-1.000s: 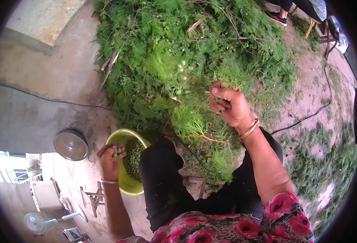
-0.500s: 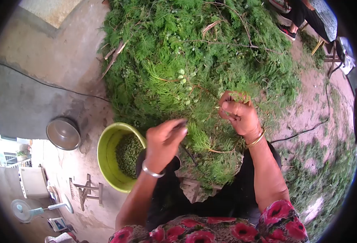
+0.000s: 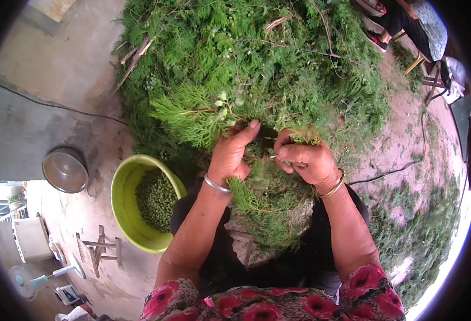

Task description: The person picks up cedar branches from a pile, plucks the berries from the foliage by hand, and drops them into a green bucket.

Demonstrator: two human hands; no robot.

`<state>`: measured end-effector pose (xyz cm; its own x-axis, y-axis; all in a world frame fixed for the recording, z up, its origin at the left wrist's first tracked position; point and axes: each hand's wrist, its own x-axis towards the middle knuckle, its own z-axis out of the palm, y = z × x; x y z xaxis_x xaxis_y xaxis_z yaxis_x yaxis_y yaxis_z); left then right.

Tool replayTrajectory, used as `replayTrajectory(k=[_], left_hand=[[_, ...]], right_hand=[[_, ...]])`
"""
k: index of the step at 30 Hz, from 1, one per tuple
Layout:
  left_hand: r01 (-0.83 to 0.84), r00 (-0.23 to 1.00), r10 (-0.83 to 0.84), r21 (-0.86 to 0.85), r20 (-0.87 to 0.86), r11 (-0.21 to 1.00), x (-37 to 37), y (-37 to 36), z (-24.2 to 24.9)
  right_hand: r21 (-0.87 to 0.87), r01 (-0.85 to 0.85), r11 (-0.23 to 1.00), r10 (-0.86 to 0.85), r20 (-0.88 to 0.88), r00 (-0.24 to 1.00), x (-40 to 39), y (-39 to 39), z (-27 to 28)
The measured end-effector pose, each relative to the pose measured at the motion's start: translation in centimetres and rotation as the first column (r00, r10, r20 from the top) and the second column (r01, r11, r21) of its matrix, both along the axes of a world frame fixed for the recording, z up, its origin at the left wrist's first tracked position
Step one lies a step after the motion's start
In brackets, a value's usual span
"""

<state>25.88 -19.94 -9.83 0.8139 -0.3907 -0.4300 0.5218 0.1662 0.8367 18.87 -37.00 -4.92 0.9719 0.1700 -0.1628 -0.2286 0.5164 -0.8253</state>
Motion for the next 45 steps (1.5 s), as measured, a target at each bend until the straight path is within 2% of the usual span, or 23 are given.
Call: replayTrajectory(k=[1,3,4,5,7,9,10,11,12,13,15,19,21,23,25,27,29,31,32,36,41,43,45], left_hand=[[-0.002,1.0,0.002,-0.005,-0.007,1.0,0.1,0.0,0.6],[-0.173,0.951,0.113,0.189,0.289,0.967,0.0,-0.1,2.1],[-0.304,0.911,0.268,0.07,0.312,0.95,0.0,-0.3,2.0],[-0.304,0.912,0.269,0.071,0.31,0.95,0.2,-0.1,1.7],[-0.438,0.81,0.465,-0.158,0.357,0.885,1.0,0.3,0.9],[-0.495,0.79,0.524,-0.175,0.317,0.851,1.6,0.1,0.9],[-0.525,0.775,0.547,-0.16,0.317,0.836,1.7,-0.2,1.3],[-0.553,0.761,0.567,-0.142,0.316,0.821,1.6,-0.4,1.4],[-0.442,0.851,0.318,0.241,0.418,0.864,1.7,0.6,1.2],[-0.438,0.854,0.316,0.244,0.413,0.865,1.5,0.4,1.0],[-0.38,0.792,0.306,0.033,0.528,0.925,1.0,-0.6,0.9],[-0.166,0.938,0.157,0.003,0.309,0.986,0.5,-0.4,1.8],[-0.132,0.949,0.128,-0.005,0.29,0.991,0.8,0.3,1.7],[-0.063,0.961,0.067,-0.023,0.267,0.998,1.3,0.6,1.6],[-0.07,0.964,0.085,-0.071,0.25,0.995,1.0,0.3,1.7],[-0.041,0.999,0.035,-0.235,-0.031,0.971,0.4,0.3,2.2],[-0.074,0.997,0.064,-0.231,-0.052,0.97,0.3,0.3,1.0],[-0.121,0.984,0.111,-0.07,-0.137,0.99,-0.2,0.5,1.3],[-0.13,0.991,0.111,-0.352,-0.076,0.927,-0.5,0.4,0.5],[-0.077,0.968,0.139,-0.281,0.209,0.957,-2.0,0.2,-1.3],[0.037,0.984,0.024,-0.337,0.175,0.941,-2.0,-0.1,-0.1],[0.107,0.852,-0.177,0.166,0.493,0.98,-1.6,0.0,-0.1],[0.069,0.863,-0.171,0.226,0.475,0.972,-2.0,-0.3,-0.2]], right_hand=[[-0.005,-0.002,1.0,0.002,-0.007,1.0,0.1,0.0,0.0],[-0.066,0.159,0.985,-0.163,-0.052,0.985,0.5,-0.1,0.3],[0.087,0.244,0.966,-0.253,0.102,0.962,1.2,0.0,-1.5],[0.087,0.244,0.966,-0.252,0.1,0.963,1.5,-0.3,-1.6],[-0.042,0.415,0.909,-0.416,-0.15,0.897,2.2,-0.9,-1.4],[-0.144,0.405,0.903,-0.422,-0.12,0.898,2.4,-1.3,-2.4],[-0.463,0.369,0.806,-0.394,0.046,0.918,2.5,-1.0,-2.2],[-0.725,0.342,0.598,-0.307,0.187,0.933,2.5,-0.6,-2.2],[-0.698,0.555,0.452,-0.263,0.49,0.831,2.9,0.4,-4.0],[-0.702,0.551,0.451,-0.265,0.485,0.834,2.8,1.3,-4.0],[-0.785,0.397,0.475,-0.137,0.379,0.915,2.5,2.8,-3.7],[-0.797,0.303,0.522,-0.138,0.272,0.952,2.9,3.2,-3.5],[-0.586,0.229,0.777,-0.224,0.083,0.971,3.1,2.9,-3.1],[-0.556,0.272,0.785,-0.29,0.058,0.955,3.3,2.5,-3.3],[-0.352,0.347,0.869,-0.363,0.022,0.932,3.4,2.1,-3.7],[-0.313,0.336,0.888,-0.366,-0.038,0.93,3.5,1.9,-4.0],[-0.154,0.433,0.888,-0.45,-0.108,0.886,3.5,2.2,-3.8],[-0.16,0.433,0.887,-0.455,-0.151,0.878,3.6,1.8,-3.6],[-0.164,0.43,0.888,-0.457,-0.195,0.868,3.7,1.6,-3.6],[-0.075,0.462,0.884,-0.465,-0.257,0.847,3.7,1.0,-4.0],[-0.133,0.476,0.869,-0.493,-0.177,0.852,4.0,0.9,-4.1],[-0.299,0.458,0.837,-0.49,-0.038,0.871,4.0,1.2,-3.4],[-0.336,0.44,0.833,-0.481,-0.047,0.875,3.8,1.3,-2.7]])
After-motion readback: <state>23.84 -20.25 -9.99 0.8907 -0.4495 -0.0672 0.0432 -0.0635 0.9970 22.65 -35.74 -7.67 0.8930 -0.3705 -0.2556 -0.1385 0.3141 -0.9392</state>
